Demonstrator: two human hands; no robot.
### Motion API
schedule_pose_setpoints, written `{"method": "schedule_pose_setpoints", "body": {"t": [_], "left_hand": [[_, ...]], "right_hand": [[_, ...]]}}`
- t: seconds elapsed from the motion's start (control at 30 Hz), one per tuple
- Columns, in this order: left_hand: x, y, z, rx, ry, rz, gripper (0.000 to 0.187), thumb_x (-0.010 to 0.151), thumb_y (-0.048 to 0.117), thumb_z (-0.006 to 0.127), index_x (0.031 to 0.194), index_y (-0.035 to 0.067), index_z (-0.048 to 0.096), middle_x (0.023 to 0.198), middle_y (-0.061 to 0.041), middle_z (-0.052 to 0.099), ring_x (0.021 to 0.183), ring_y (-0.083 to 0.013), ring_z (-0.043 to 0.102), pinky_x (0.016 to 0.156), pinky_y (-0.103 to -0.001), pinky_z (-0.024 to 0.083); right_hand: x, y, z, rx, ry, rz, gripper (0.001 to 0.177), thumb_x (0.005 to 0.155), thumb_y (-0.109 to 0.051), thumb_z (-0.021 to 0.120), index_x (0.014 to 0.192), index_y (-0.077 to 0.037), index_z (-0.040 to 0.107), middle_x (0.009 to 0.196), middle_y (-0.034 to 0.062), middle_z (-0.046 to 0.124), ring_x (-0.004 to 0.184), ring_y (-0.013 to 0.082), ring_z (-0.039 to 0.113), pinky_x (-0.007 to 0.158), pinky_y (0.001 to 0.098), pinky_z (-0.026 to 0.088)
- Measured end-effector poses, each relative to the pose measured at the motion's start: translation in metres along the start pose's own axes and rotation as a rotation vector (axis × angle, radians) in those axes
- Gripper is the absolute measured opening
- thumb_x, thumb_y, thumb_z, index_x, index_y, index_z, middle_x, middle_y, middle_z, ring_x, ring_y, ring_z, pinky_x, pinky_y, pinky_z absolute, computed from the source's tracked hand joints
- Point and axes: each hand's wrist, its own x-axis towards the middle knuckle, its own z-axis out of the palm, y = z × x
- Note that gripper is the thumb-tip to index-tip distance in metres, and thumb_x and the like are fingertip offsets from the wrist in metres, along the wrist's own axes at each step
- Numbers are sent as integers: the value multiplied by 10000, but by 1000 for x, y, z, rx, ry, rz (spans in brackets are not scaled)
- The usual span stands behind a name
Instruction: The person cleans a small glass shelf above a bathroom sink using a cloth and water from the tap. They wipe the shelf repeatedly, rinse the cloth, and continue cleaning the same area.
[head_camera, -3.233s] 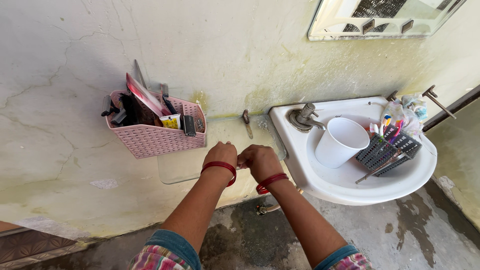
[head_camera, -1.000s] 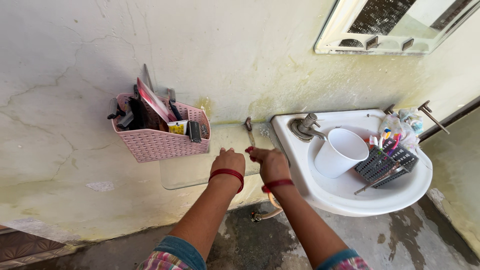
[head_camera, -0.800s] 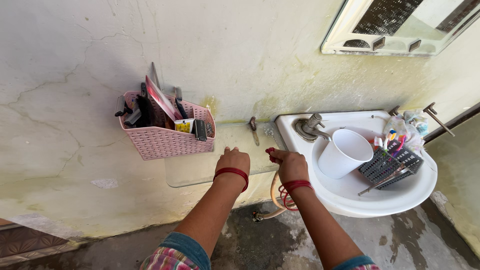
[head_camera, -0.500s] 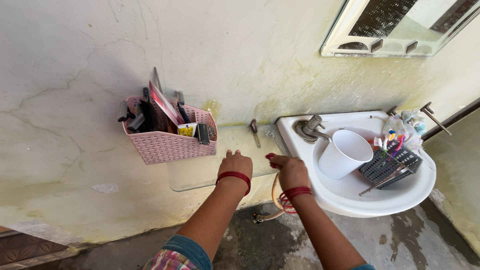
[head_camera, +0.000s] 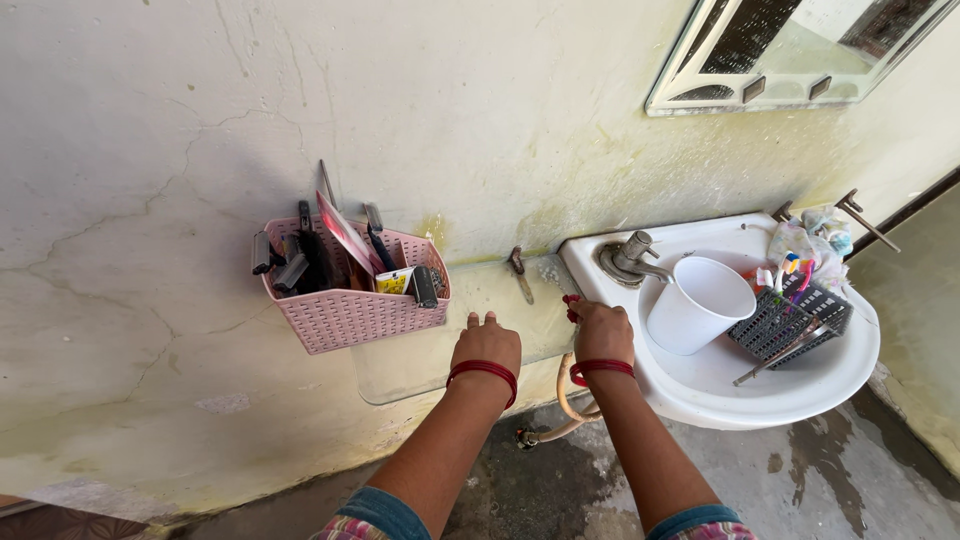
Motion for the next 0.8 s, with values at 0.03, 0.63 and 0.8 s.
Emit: {"method": "schedule_pose_setpoints", "body": {"t": [0.03, 0.63, 0.8], "left_hand": [[-1, -1, 2, 4, 1, 3, 280, 982, 70, 534, 1165, 46, 745, 1604, -153, 388, 1464, -361, 393, 1100, -430, 471], [4, 10, -2, -54, -3, -127, 277, 993, 40, 520, 1167, 12, 734, 1616, -114, 393, 1464, -333, 418, 1069, -426, 521], [8, 26, -5, -17, -73, -180, 304, 1002, 51, 521, 1217, 17, 732, 1631, -182, 376, 1513, -380, 354, 1181, -445, 419]], "right_hand": [[-3, 0, -1, -4, -33, 48, 344, 932, -62, 596, 1156, -233, 794, 1053, 161, 730, 937, 361, 697, 873, 443, 578], [34, 4, 3, 3, -182, -57, 253, 930, -70, 590, 1049, -163, 793, 1010, 206, 737, 959, 385, 724, 886, 467, 580], [33, 9, 0, 1, -201, -92, 237, 935, -65, 595, 1032, -152, 793, 997, 200, 739, 957, 380, 714, 888, 454, 578]]}}
